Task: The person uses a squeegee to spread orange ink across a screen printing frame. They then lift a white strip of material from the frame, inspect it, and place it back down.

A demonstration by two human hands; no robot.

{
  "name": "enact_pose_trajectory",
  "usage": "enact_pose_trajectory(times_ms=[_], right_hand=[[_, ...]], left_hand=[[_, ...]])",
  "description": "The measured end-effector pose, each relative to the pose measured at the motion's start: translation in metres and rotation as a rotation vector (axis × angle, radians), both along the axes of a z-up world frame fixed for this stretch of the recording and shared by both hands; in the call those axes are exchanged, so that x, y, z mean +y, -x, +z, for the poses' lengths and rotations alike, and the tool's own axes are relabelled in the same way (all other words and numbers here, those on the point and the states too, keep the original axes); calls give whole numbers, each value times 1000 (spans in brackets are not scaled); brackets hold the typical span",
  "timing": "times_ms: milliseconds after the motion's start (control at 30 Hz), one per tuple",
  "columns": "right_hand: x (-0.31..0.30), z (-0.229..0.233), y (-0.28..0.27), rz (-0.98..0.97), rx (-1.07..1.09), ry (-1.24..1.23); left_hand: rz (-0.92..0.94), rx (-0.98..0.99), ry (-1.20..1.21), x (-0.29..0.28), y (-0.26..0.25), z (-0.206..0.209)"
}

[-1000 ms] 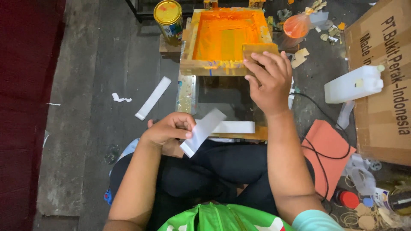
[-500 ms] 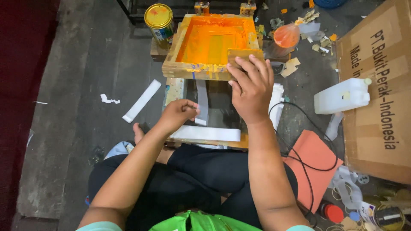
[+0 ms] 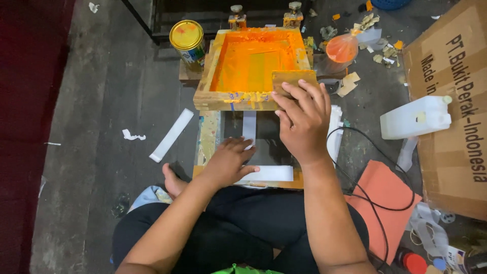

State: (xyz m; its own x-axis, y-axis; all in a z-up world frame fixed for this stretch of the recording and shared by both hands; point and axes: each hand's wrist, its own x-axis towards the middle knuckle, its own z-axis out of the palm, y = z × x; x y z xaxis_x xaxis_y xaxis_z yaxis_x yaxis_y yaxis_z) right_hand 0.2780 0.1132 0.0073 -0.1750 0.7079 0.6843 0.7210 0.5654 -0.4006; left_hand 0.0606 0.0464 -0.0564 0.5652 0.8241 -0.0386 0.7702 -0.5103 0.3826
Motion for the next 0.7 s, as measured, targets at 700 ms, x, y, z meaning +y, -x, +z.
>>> enact_pose_trajectory(times_ms=[700], right_hand=[[-3, 2, -5, 25, -42, 37]], left_hand=[[-5, 172, 128, -6, -5, -7]])
